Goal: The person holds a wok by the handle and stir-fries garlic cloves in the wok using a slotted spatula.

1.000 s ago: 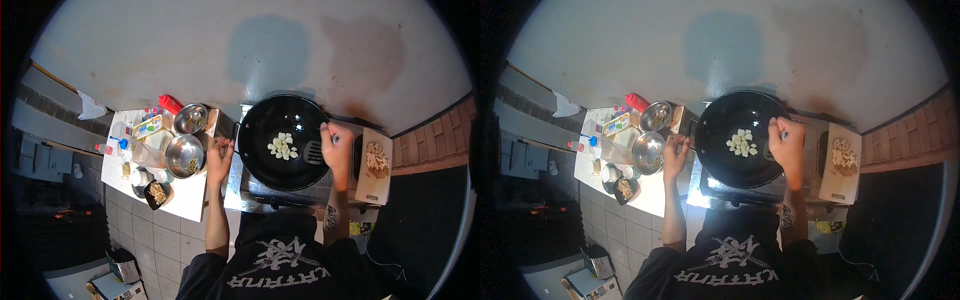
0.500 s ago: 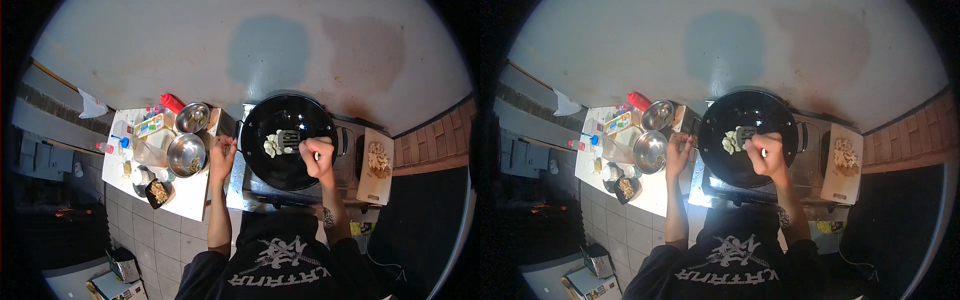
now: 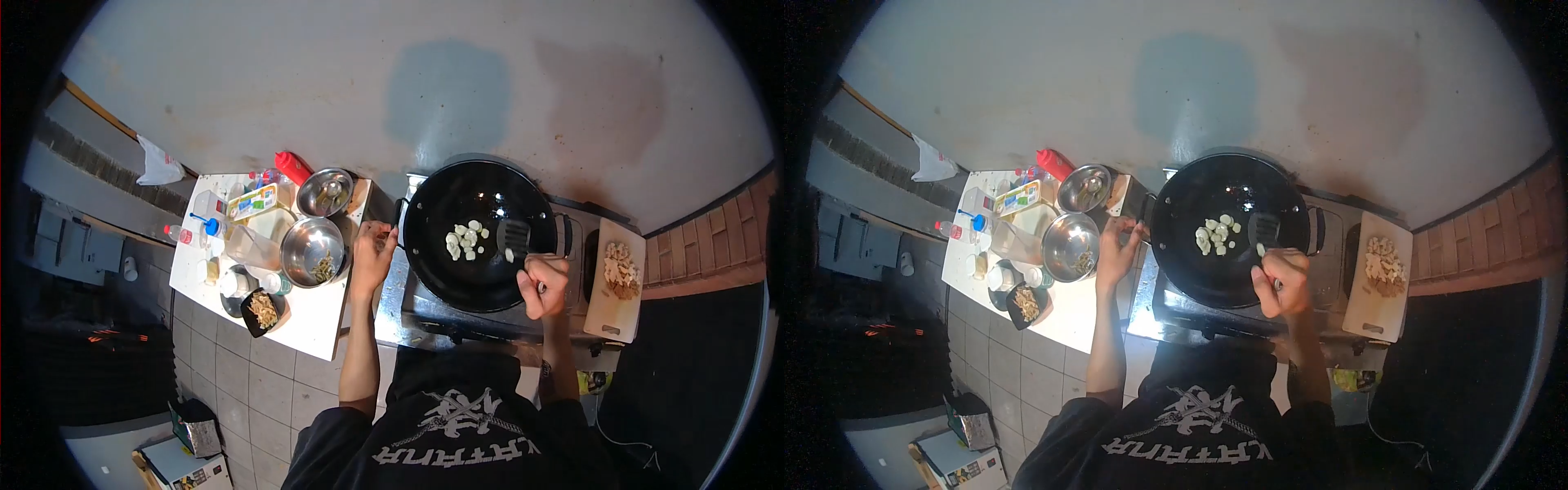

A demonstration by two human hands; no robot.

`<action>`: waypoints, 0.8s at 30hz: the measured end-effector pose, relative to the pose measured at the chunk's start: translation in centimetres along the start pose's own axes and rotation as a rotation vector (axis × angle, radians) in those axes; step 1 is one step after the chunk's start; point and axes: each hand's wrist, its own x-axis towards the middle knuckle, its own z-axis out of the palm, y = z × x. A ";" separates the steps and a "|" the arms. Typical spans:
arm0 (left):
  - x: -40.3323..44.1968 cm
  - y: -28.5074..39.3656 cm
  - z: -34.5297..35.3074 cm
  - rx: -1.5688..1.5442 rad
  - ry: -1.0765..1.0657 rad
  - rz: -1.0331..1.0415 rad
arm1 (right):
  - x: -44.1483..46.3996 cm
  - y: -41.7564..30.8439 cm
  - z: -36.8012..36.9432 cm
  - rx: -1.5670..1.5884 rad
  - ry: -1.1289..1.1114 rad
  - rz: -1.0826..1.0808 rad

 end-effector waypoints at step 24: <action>-0.3 -0.8 1.2 -0.111 0.061 -0.075 | -2.7 0.1 0.6 -0.072 0.592 0.251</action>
